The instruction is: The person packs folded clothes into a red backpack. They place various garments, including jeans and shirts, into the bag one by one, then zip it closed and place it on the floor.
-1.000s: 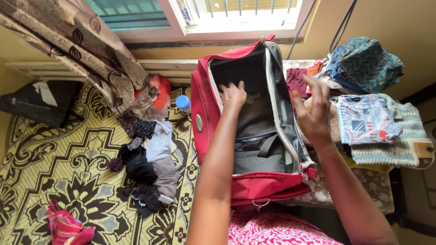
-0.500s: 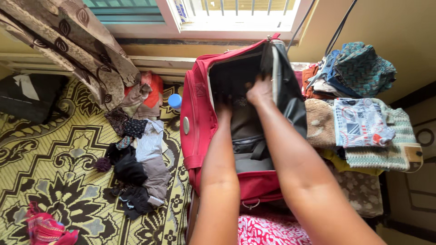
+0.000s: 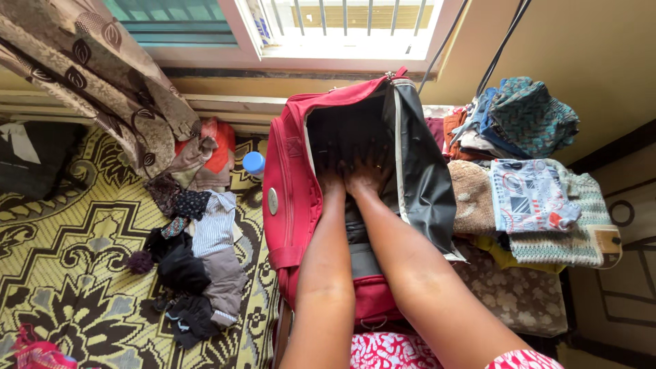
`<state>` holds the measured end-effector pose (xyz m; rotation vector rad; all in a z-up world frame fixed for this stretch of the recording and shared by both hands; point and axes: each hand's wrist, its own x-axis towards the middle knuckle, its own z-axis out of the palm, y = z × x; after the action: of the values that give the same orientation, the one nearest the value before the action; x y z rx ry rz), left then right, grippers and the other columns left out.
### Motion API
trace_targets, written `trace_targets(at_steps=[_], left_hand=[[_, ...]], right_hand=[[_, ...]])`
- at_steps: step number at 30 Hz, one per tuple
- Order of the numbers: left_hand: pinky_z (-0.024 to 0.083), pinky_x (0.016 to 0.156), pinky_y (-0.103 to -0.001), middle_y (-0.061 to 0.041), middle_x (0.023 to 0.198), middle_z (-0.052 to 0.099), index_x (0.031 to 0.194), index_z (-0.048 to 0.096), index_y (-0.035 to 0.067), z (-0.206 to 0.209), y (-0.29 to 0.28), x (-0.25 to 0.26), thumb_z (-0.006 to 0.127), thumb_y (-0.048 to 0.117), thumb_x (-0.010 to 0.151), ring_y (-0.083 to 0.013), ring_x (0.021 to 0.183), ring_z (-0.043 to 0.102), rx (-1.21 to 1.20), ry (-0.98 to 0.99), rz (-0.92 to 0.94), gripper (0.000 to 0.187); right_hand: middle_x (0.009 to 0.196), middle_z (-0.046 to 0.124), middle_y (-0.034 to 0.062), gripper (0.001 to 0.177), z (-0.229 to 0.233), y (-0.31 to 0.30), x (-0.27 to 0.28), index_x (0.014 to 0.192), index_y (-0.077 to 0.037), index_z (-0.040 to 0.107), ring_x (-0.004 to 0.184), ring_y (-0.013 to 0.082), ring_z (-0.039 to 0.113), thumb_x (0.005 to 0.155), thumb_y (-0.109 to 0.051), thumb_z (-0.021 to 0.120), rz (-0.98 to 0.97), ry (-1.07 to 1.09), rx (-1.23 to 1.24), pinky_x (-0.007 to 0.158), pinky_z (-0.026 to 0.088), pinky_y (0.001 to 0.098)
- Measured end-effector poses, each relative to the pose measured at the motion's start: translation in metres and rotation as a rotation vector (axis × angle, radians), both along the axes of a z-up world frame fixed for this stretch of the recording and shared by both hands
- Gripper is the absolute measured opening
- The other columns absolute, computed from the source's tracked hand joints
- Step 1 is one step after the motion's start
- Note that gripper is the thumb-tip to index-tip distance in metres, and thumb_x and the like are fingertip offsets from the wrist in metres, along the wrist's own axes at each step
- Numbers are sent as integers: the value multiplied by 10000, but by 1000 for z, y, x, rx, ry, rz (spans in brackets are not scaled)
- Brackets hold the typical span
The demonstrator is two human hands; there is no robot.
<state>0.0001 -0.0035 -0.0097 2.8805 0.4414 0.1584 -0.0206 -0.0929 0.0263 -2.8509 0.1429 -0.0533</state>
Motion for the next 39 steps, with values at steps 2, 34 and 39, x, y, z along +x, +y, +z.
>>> trace_targets(at_steps=[2, 34, 39], left_hand=[[168, 1255, -620, -102, 1677, 169, 1638, 233, 338, -4, 5, -9, 439, 538, 1008, -391, 1555, 163, 0, 63, 9, 692], [236, 1169, -699, -141, 1716, -107, 1613, 86, 331, -41, 3, 53, 490, 730, 935, -470, 1575, 55, -178, 740, 10, 884], [246, 1156, -711, -147, 1722, -150, 1609, 63, 329, -8, -3, 40, 498, 760, 924, -482, 1578, 38, -149, 787, 3, 918]], right_hand=[[1743, 82, 73, 700, -9, 3, -12, 1589, -348, 377, 1554, 428, 60, 964, -662, 386, -58, -18, 129, 1192, 87, 700], [1167, 672, 186, 221, 189, -25, -87, 1060, -36, 668, 1096, 373, 651, 866, -138, 645, 876, 526, -227, 882, 543, 485], [1052, 740, 121, 270, 268, -162, -117, 1115, -65, 685, 979, 263, 749, 868, 33, 643, 586, -338, 477, 849, 585, 382]])
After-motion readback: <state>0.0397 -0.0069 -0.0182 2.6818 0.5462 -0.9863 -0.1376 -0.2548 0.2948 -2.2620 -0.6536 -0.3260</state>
